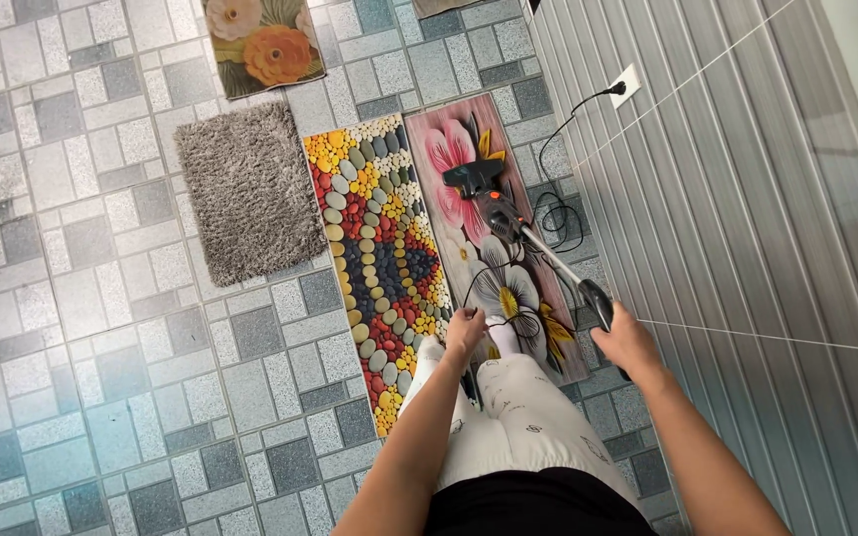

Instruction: The person vacuums a floral mat and a pebble-patterned mat, moving a small grey rug aside to reach the edges. After vacuuming, they wind the power cord around the vacuum cleaner by hand.

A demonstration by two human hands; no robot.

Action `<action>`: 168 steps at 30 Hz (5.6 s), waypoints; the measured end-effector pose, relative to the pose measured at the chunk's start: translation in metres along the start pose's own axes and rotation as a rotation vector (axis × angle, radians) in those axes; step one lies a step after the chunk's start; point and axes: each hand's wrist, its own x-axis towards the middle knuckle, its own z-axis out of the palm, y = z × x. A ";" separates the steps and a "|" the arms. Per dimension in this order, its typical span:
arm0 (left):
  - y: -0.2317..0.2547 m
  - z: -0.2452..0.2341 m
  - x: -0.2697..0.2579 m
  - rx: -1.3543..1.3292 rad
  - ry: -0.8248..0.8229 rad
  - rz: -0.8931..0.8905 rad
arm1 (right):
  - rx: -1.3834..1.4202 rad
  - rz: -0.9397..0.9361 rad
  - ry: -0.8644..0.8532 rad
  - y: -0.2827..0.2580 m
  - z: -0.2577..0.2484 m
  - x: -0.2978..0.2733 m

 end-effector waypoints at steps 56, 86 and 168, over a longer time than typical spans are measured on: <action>0.031 0.006 -0.034 0.111 0.095 -0.019 | 0.276 0.048 -0.193 -0.078 0.018 -0.059; 0.030 -0.081 0.005 0.030 0.142 0.140 | 0.201 0.030 -0.085 -0.135 0.010 -0.020; 0.083 0.077 0.045 -0.926 0.173 -0.012 | 0.162 -0.182 -0.174 -0.044 -0.089 0.165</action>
